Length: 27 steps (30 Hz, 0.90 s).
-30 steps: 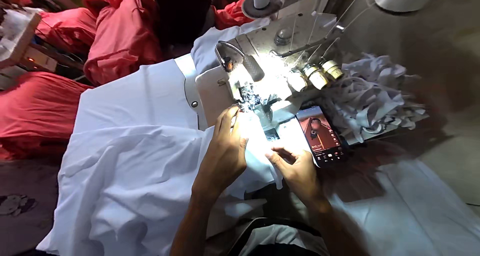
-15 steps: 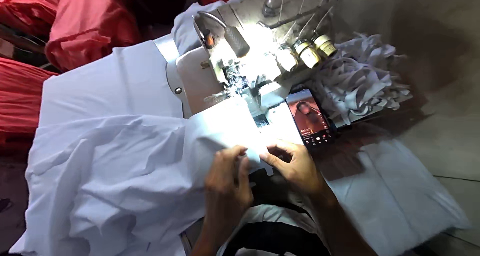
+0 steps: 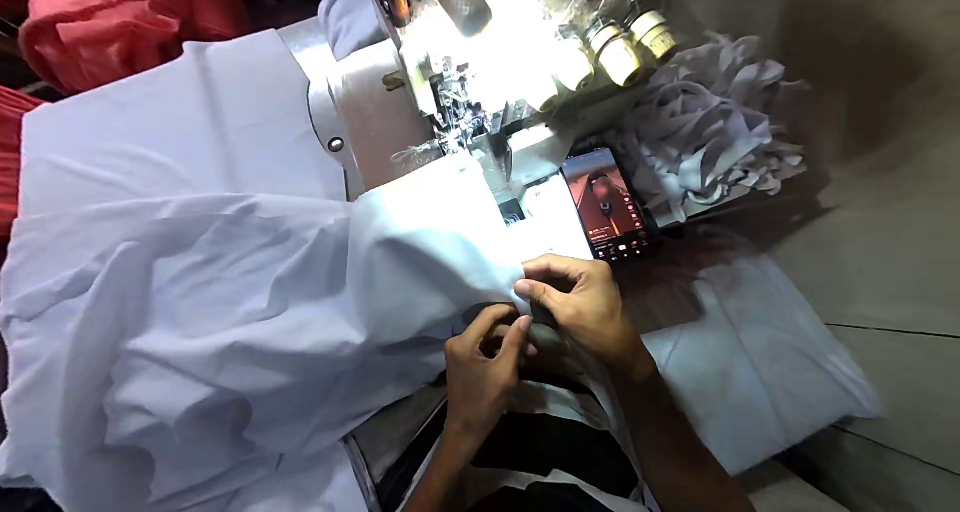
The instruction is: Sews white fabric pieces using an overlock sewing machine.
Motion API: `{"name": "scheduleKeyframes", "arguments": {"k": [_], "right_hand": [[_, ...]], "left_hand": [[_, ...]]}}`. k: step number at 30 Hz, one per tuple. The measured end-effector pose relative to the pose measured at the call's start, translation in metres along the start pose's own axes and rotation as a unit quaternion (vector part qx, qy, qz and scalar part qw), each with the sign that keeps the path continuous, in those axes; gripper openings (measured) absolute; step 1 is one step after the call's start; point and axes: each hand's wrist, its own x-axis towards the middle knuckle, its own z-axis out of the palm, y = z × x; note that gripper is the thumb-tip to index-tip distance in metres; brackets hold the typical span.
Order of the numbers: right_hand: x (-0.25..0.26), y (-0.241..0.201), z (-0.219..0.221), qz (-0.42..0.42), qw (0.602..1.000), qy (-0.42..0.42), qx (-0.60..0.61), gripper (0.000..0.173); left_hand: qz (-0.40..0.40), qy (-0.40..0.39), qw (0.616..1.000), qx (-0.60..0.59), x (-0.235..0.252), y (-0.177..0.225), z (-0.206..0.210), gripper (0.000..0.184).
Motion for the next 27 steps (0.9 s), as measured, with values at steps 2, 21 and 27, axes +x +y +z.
{"name": "scheduleKeyframes", "arguments": {"k": [2, 21, 27], "right_hand": [[0.001, 0.001, 0.001, -0.002, 1.0, 0.01, 0.013, 0.008], [-0.004, 0.0, 0.001, 0.004, 1.0, -0.004, 0.018, 0.01], [-0.004, 0.001, 0.003, -0.006, 1.0, 0.017, 0.002, 0.009]], "left_hand": [[-0.008, 0.003, 0.999, -0.04, 0.001, 0.0, 0.002, 0.013], [-0.019, -0.046, 0.998, 0.028, 0.007, 0.004, -0.007, 0.012], [0.17, -0.027, 0.936, 0.307, 0.019, 0.031, -0.04, 0.018]]}}
